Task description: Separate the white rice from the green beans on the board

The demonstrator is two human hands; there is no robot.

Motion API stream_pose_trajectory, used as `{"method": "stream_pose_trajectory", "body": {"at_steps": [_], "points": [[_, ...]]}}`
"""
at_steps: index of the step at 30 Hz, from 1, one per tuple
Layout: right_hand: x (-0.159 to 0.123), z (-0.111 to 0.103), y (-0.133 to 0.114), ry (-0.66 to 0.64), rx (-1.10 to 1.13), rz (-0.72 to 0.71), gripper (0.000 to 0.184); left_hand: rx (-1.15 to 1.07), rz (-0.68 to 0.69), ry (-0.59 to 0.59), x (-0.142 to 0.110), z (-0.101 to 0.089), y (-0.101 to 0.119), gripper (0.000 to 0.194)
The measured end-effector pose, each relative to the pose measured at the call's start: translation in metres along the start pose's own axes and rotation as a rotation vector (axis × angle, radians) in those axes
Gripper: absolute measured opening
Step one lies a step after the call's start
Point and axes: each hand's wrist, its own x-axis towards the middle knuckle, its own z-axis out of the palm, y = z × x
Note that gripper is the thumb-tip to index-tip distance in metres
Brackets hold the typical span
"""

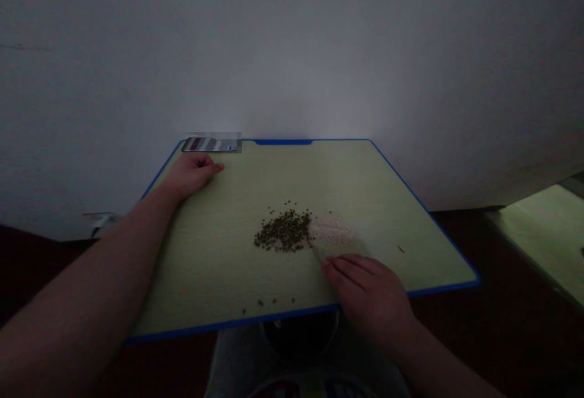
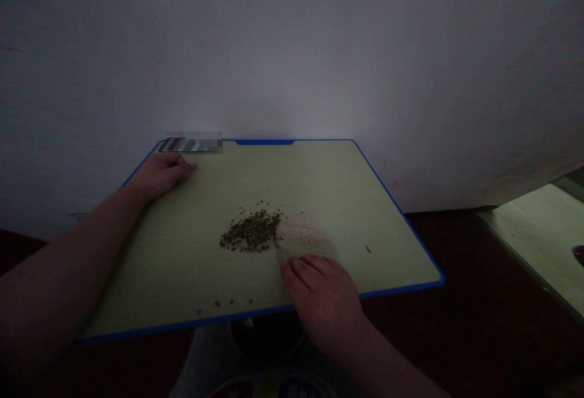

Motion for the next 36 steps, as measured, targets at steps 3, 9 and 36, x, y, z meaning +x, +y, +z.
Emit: {"method": "stream_pose_trajectory", "body": {"at_steps": [3, 9, 36], "points": [[-0.002, -0.001, -0.004, -0.013, 0.039, 0.000, 0.030, 0.007, 0.003, 0.008, 0.001, 0.000, -0.001, 0.033], [-0.009, -0.006, -0.010, -0.019, 0.081, -0.013, 0.029, 0.021, 0.007, 0.000, 0.001, -0.001, -0.002, 0.032], [0.066, 0.015, -0.085, -0.061, 0.382, -0.414, 0.023, -0.013, 0.033, 0.019, 0.002, 0.001, -0.002, 0.032]]}}
